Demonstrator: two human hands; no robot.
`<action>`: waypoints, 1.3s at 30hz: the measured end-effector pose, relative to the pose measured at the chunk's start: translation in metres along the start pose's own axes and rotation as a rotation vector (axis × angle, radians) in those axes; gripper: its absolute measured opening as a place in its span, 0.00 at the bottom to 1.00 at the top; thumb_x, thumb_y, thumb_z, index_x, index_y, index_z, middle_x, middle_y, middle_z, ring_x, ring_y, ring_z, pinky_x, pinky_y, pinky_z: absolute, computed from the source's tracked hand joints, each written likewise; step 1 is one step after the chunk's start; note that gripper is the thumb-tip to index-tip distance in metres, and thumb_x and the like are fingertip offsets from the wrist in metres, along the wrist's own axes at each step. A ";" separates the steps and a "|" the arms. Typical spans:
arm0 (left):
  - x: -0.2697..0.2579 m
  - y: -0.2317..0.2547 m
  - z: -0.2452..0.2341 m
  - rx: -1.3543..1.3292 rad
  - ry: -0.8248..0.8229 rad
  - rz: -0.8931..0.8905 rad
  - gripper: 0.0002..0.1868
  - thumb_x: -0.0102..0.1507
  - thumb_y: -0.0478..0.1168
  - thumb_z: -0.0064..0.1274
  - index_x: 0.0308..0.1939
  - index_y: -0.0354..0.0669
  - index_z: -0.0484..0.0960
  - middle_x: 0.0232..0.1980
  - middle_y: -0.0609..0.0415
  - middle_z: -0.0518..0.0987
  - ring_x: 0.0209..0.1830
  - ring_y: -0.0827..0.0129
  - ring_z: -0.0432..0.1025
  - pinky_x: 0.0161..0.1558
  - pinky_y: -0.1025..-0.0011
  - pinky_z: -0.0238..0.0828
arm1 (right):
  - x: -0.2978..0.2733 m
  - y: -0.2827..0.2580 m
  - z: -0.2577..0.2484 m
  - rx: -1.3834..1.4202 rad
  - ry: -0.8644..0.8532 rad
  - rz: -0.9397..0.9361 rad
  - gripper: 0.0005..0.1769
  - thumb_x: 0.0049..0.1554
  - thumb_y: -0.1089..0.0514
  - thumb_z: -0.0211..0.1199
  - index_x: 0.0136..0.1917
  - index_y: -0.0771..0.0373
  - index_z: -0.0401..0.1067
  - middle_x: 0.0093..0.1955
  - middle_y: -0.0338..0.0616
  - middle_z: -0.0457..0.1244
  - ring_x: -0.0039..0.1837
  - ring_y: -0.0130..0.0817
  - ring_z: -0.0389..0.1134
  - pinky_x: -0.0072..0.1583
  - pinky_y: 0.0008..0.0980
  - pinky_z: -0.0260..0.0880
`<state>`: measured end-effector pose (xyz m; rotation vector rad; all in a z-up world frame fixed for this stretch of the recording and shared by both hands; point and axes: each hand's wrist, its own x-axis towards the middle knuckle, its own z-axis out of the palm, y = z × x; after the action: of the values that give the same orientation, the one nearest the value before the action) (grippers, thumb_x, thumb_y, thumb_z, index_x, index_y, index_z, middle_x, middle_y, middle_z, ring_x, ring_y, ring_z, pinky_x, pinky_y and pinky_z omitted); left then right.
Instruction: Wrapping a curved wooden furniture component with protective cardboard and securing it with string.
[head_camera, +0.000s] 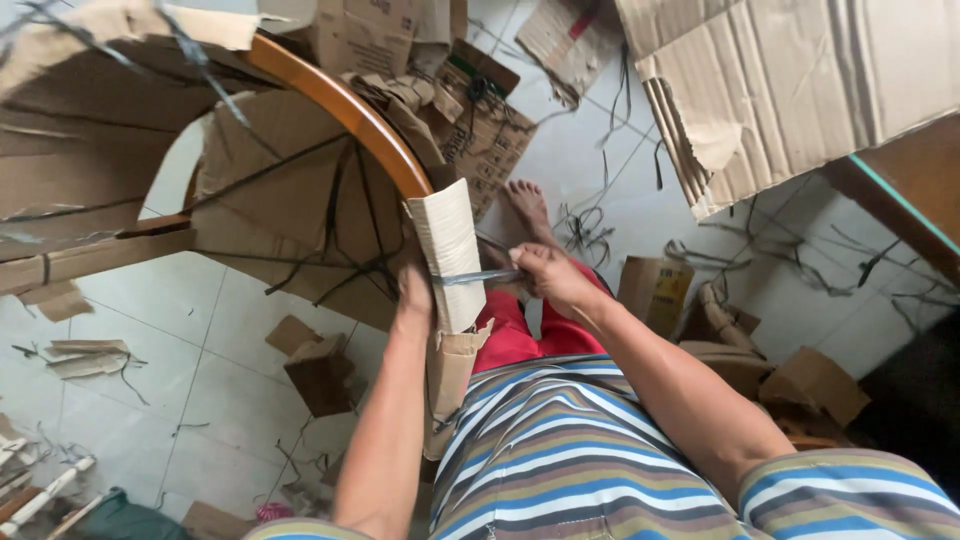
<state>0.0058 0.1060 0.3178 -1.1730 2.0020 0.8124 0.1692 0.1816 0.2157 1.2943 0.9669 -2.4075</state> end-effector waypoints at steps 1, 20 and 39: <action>-0.015 -0.014 -0.018 -0.037 -0.202 0.164 0.50 0.59 0.73 0.43 0.67 0.33 0.74 0.70 0.35 0.71 0.72 0.50 0.66 0.73 0.60 0.59 | -0.012 -0.004 0.006 0.003 -0.002 -0.004 0.13 0.61 0.53 0.62 0.38 0.61 0.70 0.26 0.29 0.46 0.23 0.18 0.49 0.25 0.19 0.49; 0.024 -0.128 -0.042 0.184 0.313 1.742 0.05 0.67 0.39 0.55 0.43 0.53 0.86 0.73 0.51 0.73 0.52 0.56 0.80 0.44 0.66 0.81 | -0.072 -0.064 0.061 -1.069 -0.230 -0.511 0.14 0.66 0.51 0.56 0.46 0.61 0.75 0.43 0.56 0.70 0.48 0.53 0.73 0.47 0.46 0.72; 0.038 -0.093 -0.027 0.067 0.180 1.612 0.08 0.68 0.45 0.52 0.33 0.57 0.79 0.29 0.65 0.73 0.37 0.64 0.74 0.41 0.67 0.68 | -0.100 -0.108 0.053 -1.167 -0.259 -0.597 0.10 0.65 0.57 0.59 0.44 0.63 0.76 0.46 0.50 0.69 0.52 0.49 0.73 0.52 0.47 0.73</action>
<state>0.0689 0.0291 0.2866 0.7372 2.8680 1.2793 0.1393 0.2186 0.3643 0.2645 2.3443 -1.5961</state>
